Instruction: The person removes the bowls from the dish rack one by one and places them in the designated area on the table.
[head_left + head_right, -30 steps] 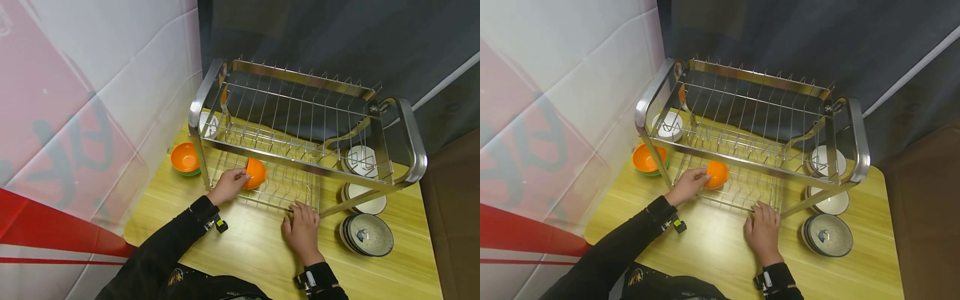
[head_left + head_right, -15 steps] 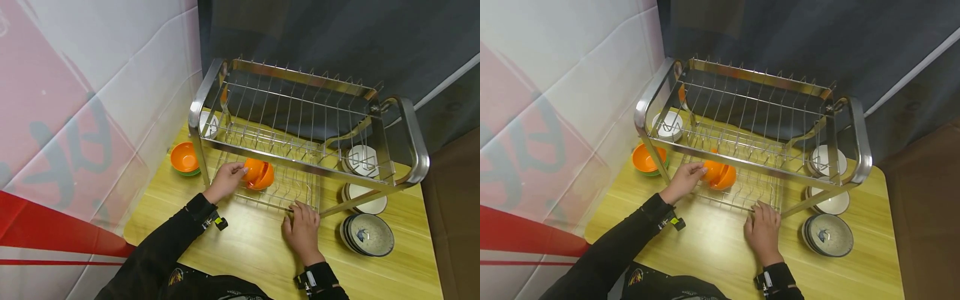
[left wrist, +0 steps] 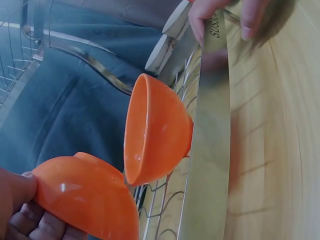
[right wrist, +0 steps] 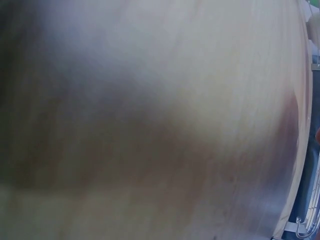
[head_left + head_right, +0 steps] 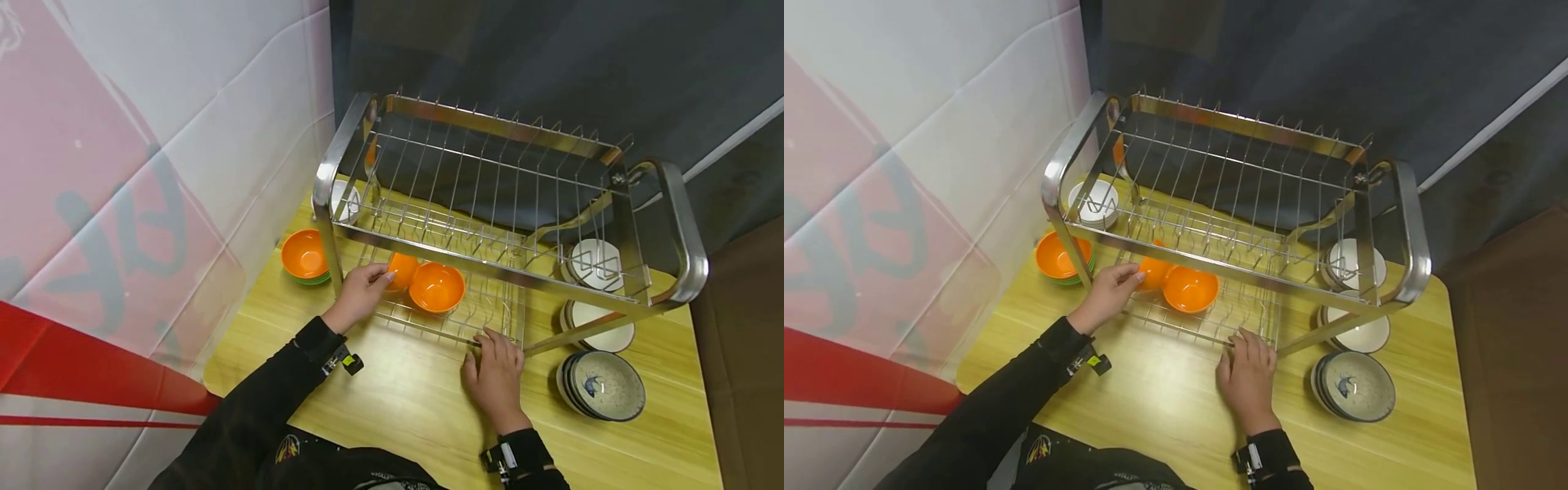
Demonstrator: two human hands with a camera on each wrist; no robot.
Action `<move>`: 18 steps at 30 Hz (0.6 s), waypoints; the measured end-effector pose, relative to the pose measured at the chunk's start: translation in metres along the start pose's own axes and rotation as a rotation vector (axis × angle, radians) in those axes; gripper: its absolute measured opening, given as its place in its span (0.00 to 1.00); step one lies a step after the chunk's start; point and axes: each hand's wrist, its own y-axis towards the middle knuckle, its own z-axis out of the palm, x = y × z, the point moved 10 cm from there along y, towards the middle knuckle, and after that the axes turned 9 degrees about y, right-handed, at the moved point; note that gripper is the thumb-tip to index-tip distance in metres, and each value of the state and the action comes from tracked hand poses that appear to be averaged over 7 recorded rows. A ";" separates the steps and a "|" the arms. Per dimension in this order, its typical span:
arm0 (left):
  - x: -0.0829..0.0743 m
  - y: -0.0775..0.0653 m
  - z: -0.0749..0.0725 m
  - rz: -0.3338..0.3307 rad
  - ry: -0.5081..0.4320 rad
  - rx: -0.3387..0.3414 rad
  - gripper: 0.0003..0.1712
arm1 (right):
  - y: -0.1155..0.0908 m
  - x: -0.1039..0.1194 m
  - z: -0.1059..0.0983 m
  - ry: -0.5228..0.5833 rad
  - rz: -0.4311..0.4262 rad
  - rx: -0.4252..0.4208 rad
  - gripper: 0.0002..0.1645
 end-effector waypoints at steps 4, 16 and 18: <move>-0.004 -0.009 -0.005 0.013 0.029 0.014 0.21 | 0.000 0.000 0.001 0.003 -0.006 -0.005 0.23; -0.038 -0.054 -0.034 0.150 0.286 0.119 0.19 | 0.002 0.005 -0.001 0.022 -0.006 -0.003 0.23; -0.043 -0.061 -0.042 0.168 0.316 0.146 0.17 | 0.002 0.004 -0.001 0.023 0.000 -0.003 0.23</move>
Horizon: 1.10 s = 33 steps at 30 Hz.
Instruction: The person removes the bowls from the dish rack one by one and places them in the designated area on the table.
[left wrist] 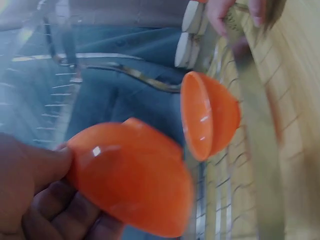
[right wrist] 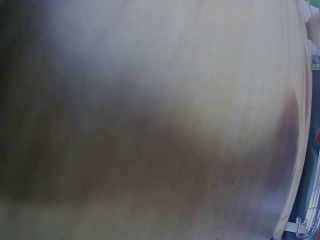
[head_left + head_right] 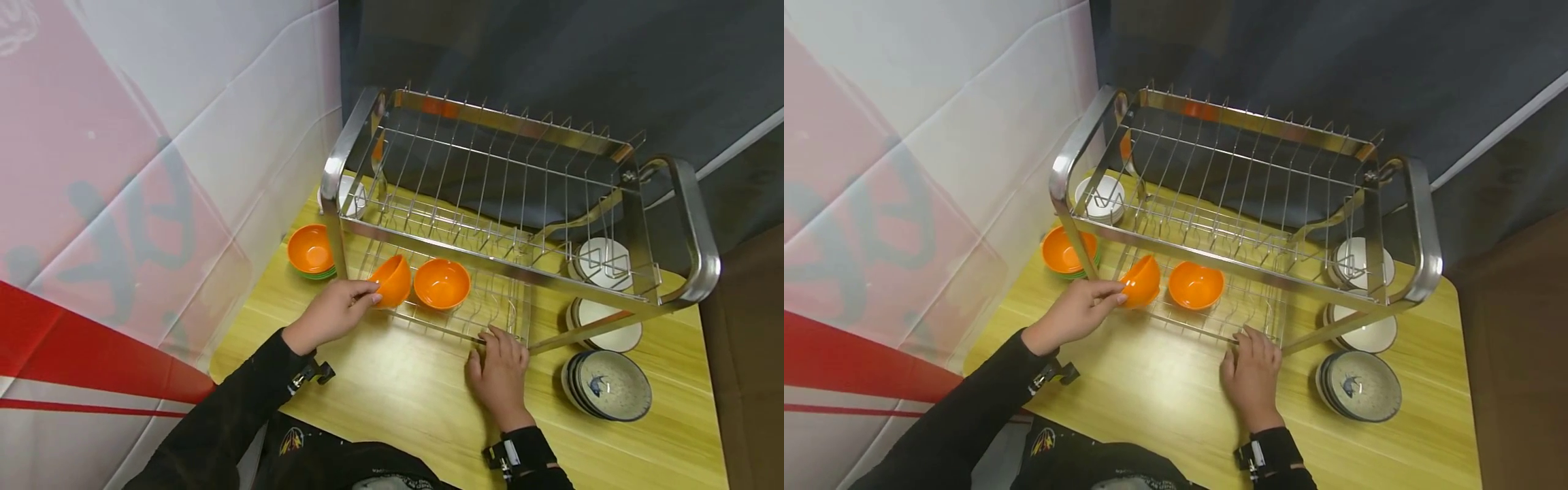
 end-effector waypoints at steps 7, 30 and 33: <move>-0.001 -0.025 -0.025 0.119 0.160 0.187 0.08 | 0.000 -0.005 0.000 -0.009 0.013 0.001 0.23; 0.055 -0.012 -0.101 0.020 0.621 -0.204 0.05 | -0.008 -0.012 -0.005 -0.034 0.053 0.006 0.23; 0.058 -0.005 -0.099 0.067 0.629 -0.301 0.07 | -0.008 -0.011 -0.005 -0.038 0.048 0.011 0.23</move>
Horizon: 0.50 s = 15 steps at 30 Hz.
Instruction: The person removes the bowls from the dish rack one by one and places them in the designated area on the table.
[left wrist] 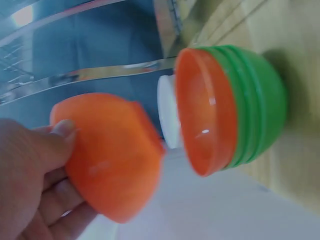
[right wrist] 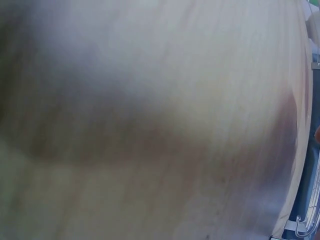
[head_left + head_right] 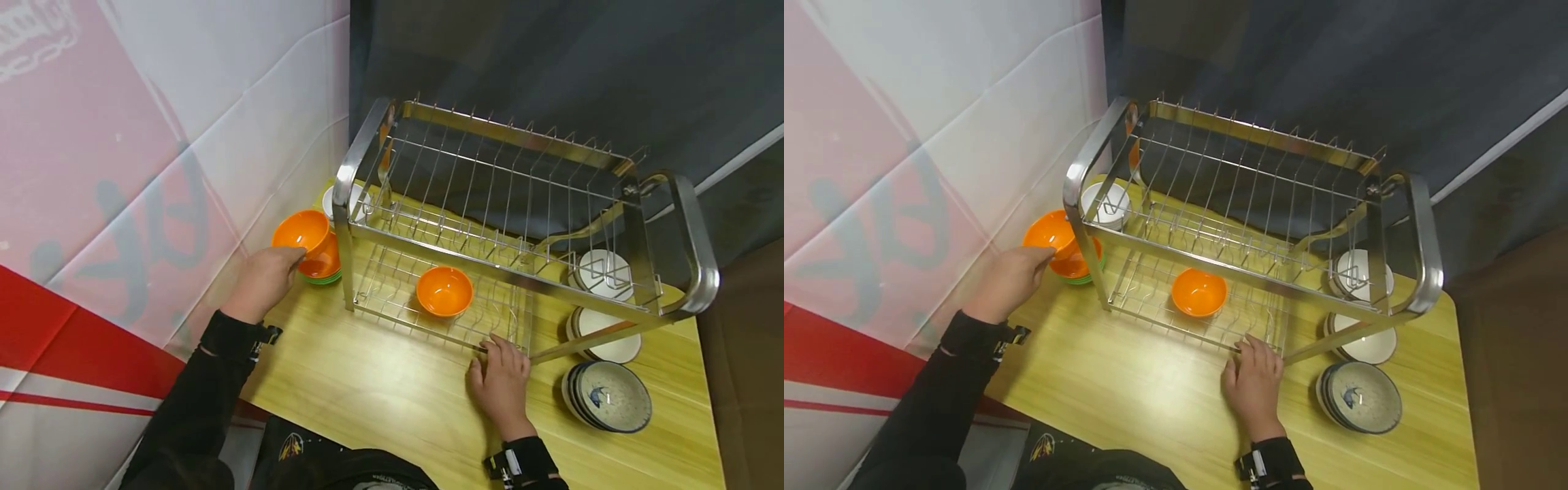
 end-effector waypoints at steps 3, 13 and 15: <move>0.000 0.000 0.005 0.017 0.016 -0.053 0.06 | -0.001 0.000 0.001 0.002 -0.006 0.004 0.23; -0.008 -0.042 0.013 0.066 -0.009 -0.138 0.12 | 0.000 0.000 0.000 -0.002 -0.002 0.002 0.23; -0.013 -0.065 0.014 0.064 -0.012 -0.164 0.09 | 0.000 0.000 -0.001 0.002 0.000 0.003 0.23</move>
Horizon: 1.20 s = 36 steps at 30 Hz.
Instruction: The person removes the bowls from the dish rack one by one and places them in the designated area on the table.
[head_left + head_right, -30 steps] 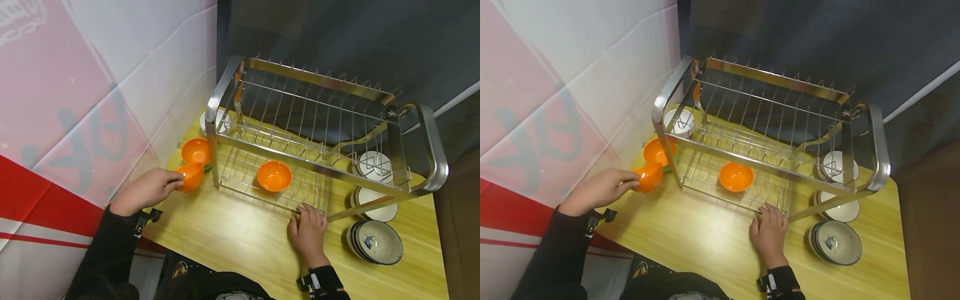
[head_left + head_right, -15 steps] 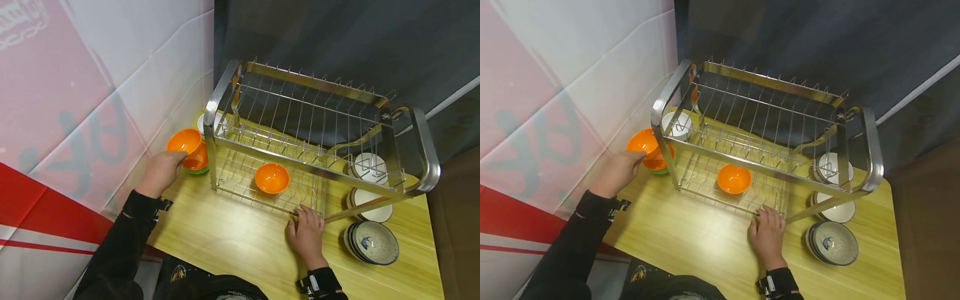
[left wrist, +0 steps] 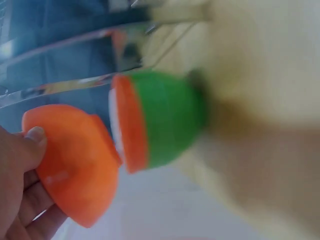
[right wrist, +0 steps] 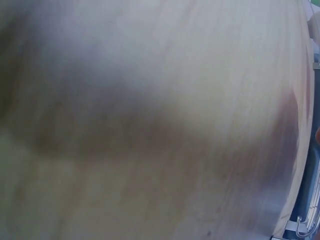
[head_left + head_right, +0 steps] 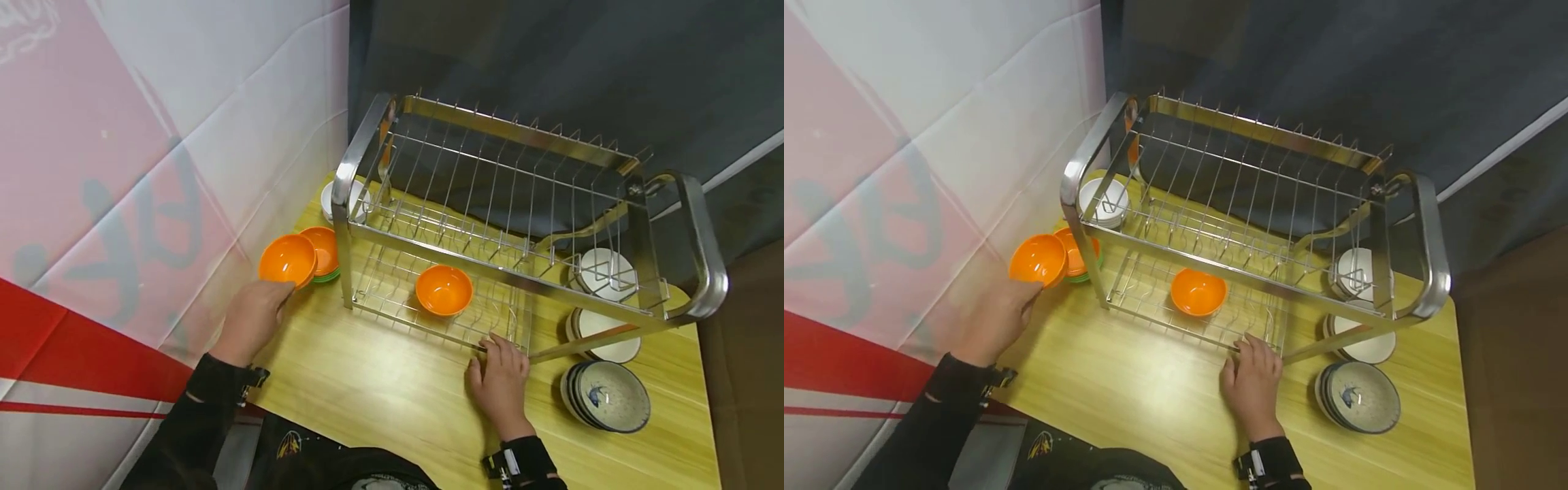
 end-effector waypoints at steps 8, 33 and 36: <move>-0.025 -0.047 0.038 0.068 0.006 0.091 0.08 | 0.002 -0.008 -0.007 -0.008 0.018 -0.033 0.21; 0.007 -0.017 0.063 0.040 -0.039 0.304 0.06 | -0.001 0.000 0.004 0.020 0.003 -0.022 0.20; 0.008 0.015 0.055 0.016 -0.025 0.256 0.11 | -0.001 0.000 0.003 0.019 0.003 -0.021 0.20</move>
